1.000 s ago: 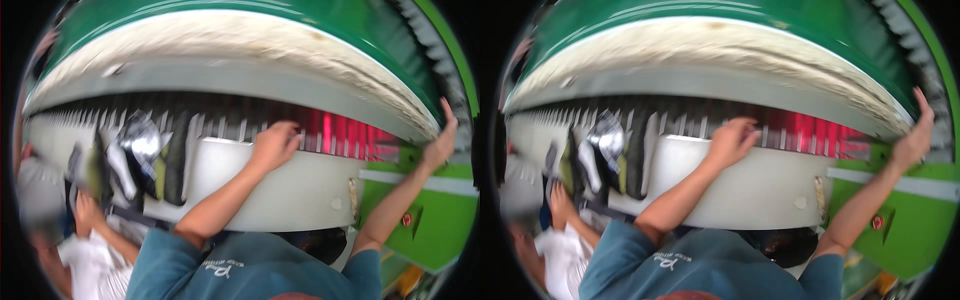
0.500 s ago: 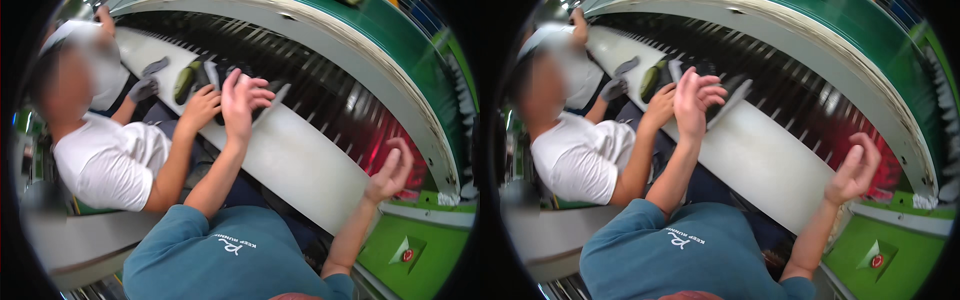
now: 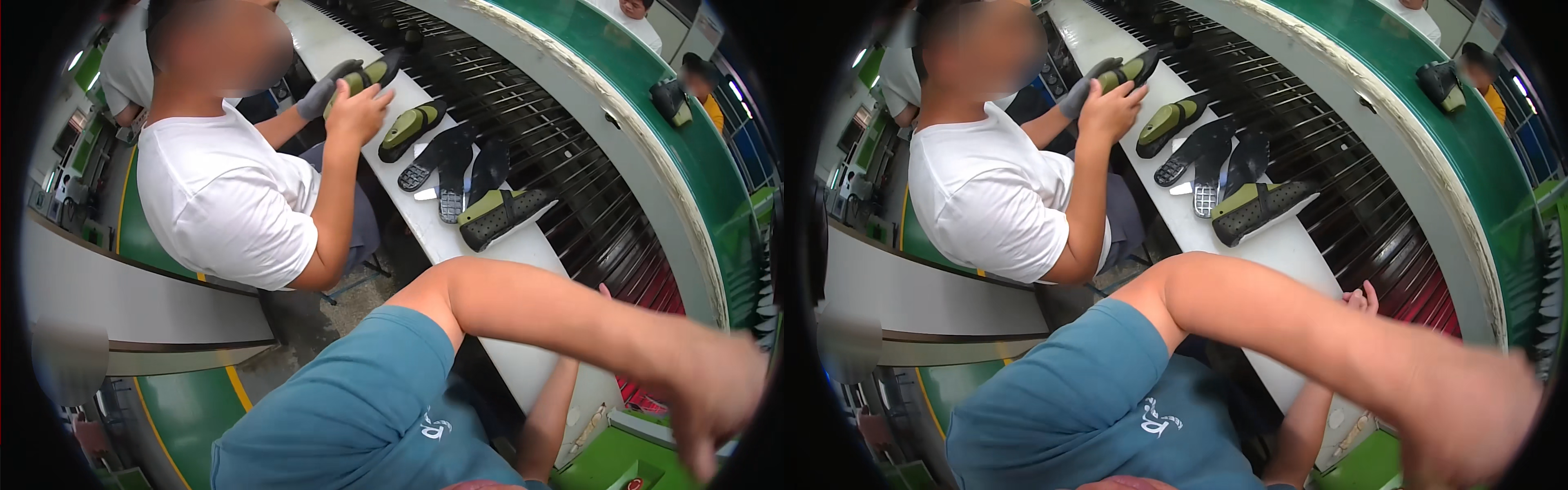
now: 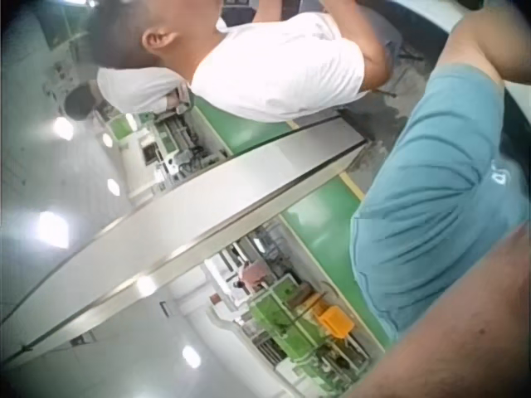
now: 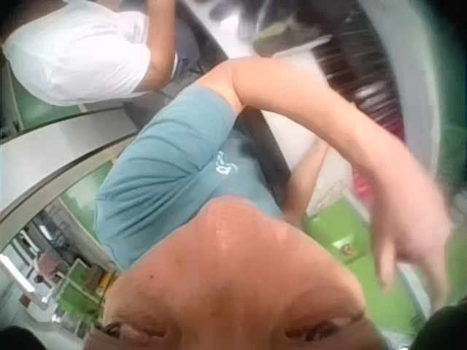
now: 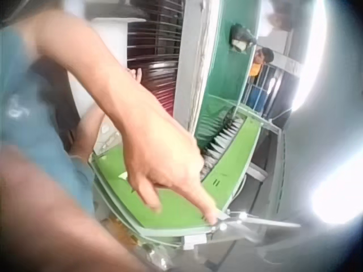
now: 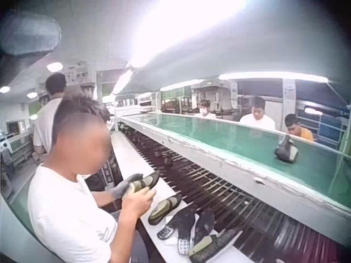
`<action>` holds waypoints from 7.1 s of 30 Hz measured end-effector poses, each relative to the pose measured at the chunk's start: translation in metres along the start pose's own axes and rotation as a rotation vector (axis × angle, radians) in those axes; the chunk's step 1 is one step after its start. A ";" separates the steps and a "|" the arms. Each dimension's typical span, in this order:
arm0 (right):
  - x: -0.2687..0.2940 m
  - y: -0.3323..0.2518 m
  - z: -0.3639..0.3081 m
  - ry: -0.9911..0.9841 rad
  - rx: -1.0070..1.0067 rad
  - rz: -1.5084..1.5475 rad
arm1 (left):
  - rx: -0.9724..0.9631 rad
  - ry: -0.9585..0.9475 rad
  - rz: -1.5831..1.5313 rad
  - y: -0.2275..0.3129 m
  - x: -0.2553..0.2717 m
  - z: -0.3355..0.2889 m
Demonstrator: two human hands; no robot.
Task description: The person assembles footwear by attaching black insoles to green shoe uppers on a conveyor belt. They pick up an insole, align it with the upper, press it into place, and then place the assembled shoe onto the moving belt. This process is repeated for multiple pairs of shoes.
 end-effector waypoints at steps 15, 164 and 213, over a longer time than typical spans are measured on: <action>-0.027 -0.028 -0.001 0.083 -0.051 0.071 | 0.781 0.326 0.036 -0.118 -0.085 -0.336; 0.047 -0.066 -0.013 0.587 0.375 -0.315 | 0.355 0.231 0.623 -0.208 -0.058 -0.161; 0.068 -0.026 0.019 0.277 0.202 -0.027 | 0.379 0.329 -0.308 -0.368 -0.132 -0.123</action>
Point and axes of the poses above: each hand's wrist, its own z-axis towards the middle knuckle, its own x-axis out of the back of the hand, y = z × x, the point moved 7 cm from there along z, towards the middle knuckle, and after that the axes turned 14 degrees about -y, right-handed, at the moved point
